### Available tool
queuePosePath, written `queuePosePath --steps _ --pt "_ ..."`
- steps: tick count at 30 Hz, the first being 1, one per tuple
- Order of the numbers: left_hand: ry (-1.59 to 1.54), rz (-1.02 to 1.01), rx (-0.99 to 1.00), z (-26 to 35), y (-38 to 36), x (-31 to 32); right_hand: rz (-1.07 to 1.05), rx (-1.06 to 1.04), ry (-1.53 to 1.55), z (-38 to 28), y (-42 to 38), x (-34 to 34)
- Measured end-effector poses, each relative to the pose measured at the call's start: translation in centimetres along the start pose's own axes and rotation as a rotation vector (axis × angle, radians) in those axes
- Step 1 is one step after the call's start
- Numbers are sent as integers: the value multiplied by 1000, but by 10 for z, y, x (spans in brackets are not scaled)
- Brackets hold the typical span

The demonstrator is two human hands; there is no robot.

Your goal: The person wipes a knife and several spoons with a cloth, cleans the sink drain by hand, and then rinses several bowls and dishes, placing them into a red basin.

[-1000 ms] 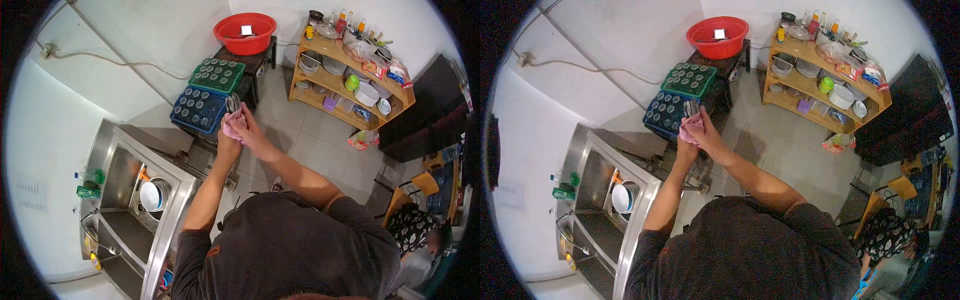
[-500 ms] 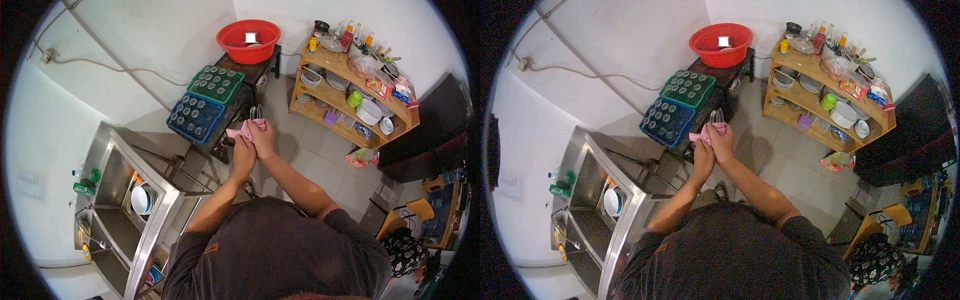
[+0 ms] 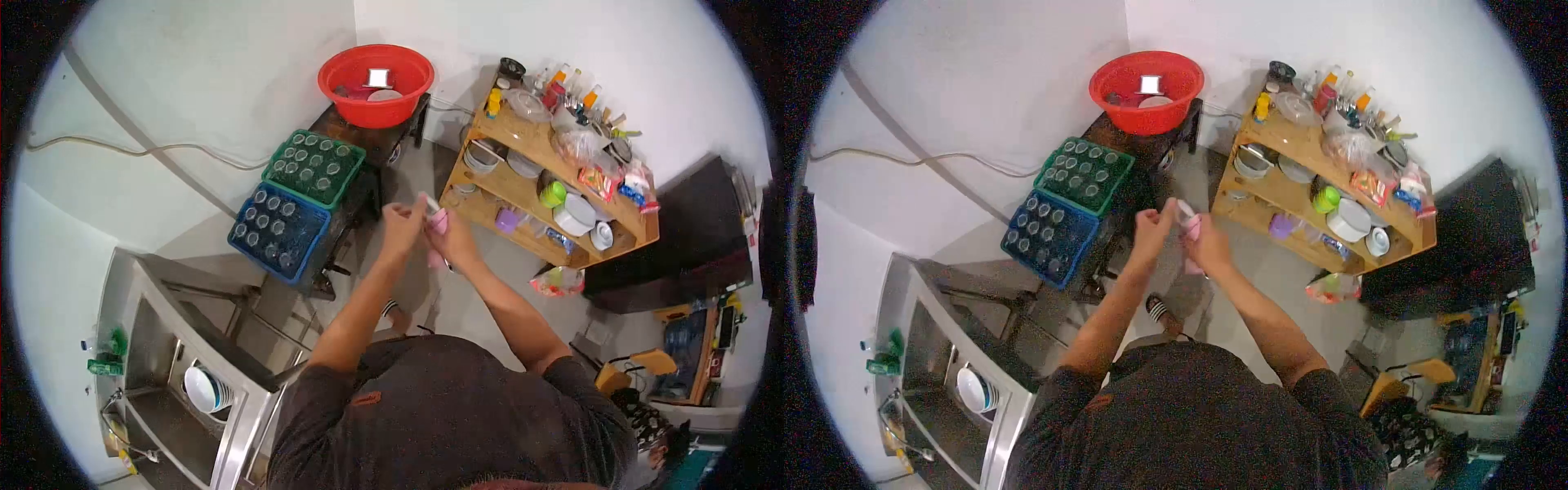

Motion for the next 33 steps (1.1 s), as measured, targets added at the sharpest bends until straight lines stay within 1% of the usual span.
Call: queuePosePath --steps 2,3,4,6,7,9,10,12,13,14,15,16,17,18,19,20,22,23,24,26,27,28,30,31,32,33 --pt "-66 -90 -288 -51 32 53 -98 -242 -466 -19 12 24" --pt "-151 89 -184 -46 44 55 -117 -329 -535 -45 18 27" --pt "-154 92 -194 -51 58 58 -125 -328 -540 -44 27 34" --pt "-421 53 -396 -66 83 66 -104 -484 -507 -51 39 49" --pt "-423 76 -414 -70 100 66 -133 -485 -508 -48 51 65" --pt "-471 224 -412 -73 118 62 -172 -420 -516 -40 70 80" --pt "-477 257 -424 -74 126 60 -205 -432 -513 -49 75 85" --pt "-496 240 -434 -72 135 54 -321 -297 -495 -56 87 89" --pt "-521 212 -474 -64 133 47 -358 -313 -490 -59 95 91" --pt "-529 252 -477 -67 139 39 -489 -279 -407 -57 102 97" --pt "-556 254 -419 -66 148 34 -618 -243 -324 -54 108 104" --pt "-578 254 -358 -61 155 27 -651 -259 -318 -52 119 107" --pt "-582 288 -356 -61 161 18 -875 -32 -65 -44 120 117" --pt "-690 171 -346 -45 164 15 -1085 211 185 -42 114 128" --pt "-796 53 -329 -34 167 12 -1117 202 182 -44 115 137" --pt "-802 86 -320 -32 172 2 -1284 363 391 -52 107 145" --pt "-1171 -103 -267 -10 176 -3 -1573 722 812 -72 95 151" --pt "-1176 -109 -186 3 178 -14 -1489 818 777 -68 96 162" --pt "-1232 -95 -119 12 181 -25 -1516 811 764 -76 96 171" --pt "-1172 -70 -35 22 186 -44 -1566 663 634 -94 98 184" --pt "-1198 -37 2 23 187 -54 -1618 575 595 -111 100 184" --pt "-1191 -8 27 31 186 -60 -1655 561 592 -118 101 192" --pt "-1062 253 -47 29 179 -77 -1516 280 473 -126 114 209" --pt "-1004 330 -53 36 170 -81 -1493 167 441 -130 117 214" --pt "-1002 365 -48 31 166 -82 -1528 167 439 -131 116 219" --pt "-971 428 -70 21 162 -84 -1478 -133 342 -140 119 222"
Point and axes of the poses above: each hand's wrist, its own y-axis towards the middle knuckle, its own x-axis out of the palm, z = x × y, the point moved 7 cm from there along y, towards the middle knuckle, and after that the axes turned 12 degrees about z, right-handed, at the moved point
